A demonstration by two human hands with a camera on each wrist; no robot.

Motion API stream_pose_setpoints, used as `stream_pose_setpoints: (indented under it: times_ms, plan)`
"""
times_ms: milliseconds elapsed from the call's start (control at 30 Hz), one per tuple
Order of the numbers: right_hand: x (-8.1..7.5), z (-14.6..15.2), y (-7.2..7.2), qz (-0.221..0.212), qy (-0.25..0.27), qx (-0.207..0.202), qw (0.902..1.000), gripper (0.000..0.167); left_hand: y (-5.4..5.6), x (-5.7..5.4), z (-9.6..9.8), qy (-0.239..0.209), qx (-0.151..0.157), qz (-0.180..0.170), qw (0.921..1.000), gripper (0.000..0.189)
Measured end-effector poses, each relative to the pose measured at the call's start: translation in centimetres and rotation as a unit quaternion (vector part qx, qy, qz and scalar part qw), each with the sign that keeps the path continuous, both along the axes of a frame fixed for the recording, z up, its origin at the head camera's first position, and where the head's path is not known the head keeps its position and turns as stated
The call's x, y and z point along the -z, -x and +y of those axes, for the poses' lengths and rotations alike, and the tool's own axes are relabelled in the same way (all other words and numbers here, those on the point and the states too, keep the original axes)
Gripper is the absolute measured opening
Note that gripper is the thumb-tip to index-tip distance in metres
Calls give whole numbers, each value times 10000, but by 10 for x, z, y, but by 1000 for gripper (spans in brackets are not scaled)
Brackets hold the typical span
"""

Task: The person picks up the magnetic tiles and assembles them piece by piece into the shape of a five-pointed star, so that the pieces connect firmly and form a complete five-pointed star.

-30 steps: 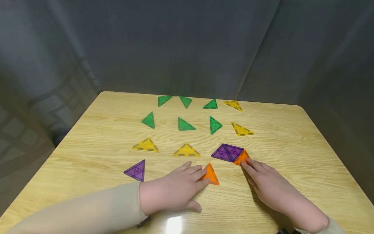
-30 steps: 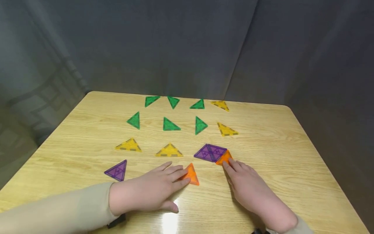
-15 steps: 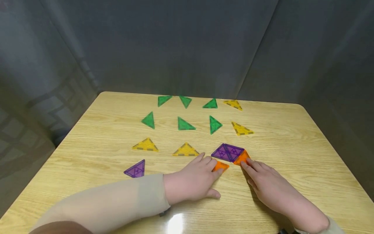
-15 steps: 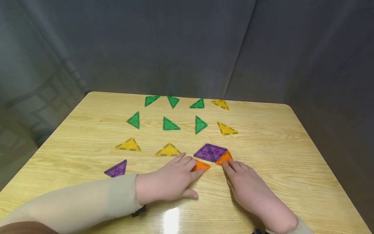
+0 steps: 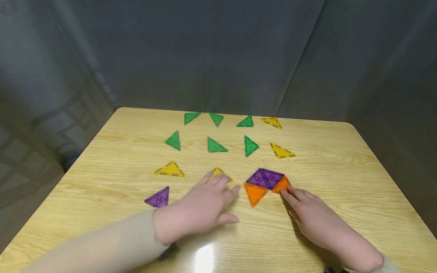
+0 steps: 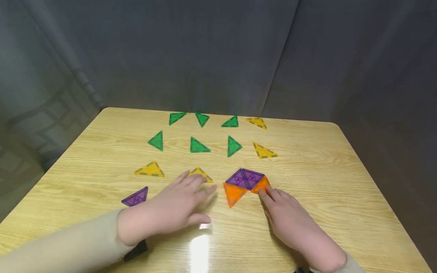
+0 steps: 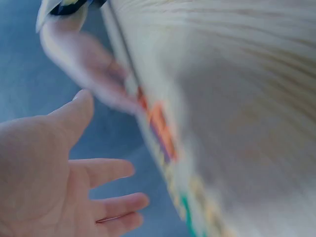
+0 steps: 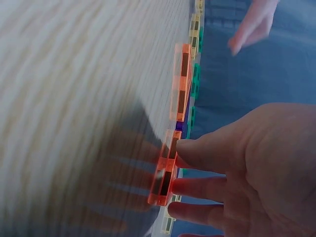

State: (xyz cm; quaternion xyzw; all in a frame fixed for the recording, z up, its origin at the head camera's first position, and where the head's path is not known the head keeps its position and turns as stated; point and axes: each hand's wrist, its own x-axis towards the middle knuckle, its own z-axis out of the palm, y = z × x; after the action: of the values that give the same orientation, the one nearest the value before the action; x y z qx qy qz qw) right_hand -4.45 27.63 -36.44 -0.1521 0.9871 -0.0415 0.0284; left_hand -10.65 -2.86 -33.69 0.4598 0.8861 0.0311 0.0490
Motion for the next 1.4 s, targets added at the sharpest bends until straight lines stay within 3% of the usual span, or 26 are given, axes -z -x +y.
stream_pose_setpoints:
  times_ms: [133,233,300,433,633,733,833,933,1033,1133,1233,1300,1400]
  plan:
    - [2,-1,0,18,-10,-27,10000,48,-13,-16,-65,65,-669,-562,9962,71]
    - [2,-2,1,-12,-25,-3,10000,48,-24,-16,-107,104,-1241,-905,9881,71]
    - [1,-2,1,-40,-33,16,10000,48,-30,-10,-125,48,-1573,-999,9825,75]
    - [1,-2,2,-74,-73,39,9999,48,-35,9,-141,-135,-1883,-1037,9765,81]
    - [0,-2,1,3,-78,14,10000,47,-38,25,-138,-244,-1732,-1155,9778,82]
    - [0,-3,1,83,-49,-14,10000,47,-41,27,-132,-242,-1433,-1221,9818,82]
    - [0,-3,1,124,-63,-36,9999,47,-45,27,-121,-223,-916,-1333,9866,80]
    - [0,-3,1,137,-82,-41,9999,47,-47,27,-102,-244,-136,-1288,9913,73]
    - [0,-3,1,131,-91,-21,9999,47,-47,27,-78,-185,840,-978,9915,67]
    - [-1,-3,1,125,-76,0,9999,46,-46,25,-48,54,1720,-621,9831,64]
    - [0,-3,1,124,-44,17,9999,46,-48,22,-16,489,2357,-176,9704,62]
    - [0,-4,1,113,-37,39,9999,45,-50,20,6,774,2672,72,9605,62]
    - [0,-5,1,68,-19,95,9999,45,-48,20,35,1063,2933,133,9500,62]
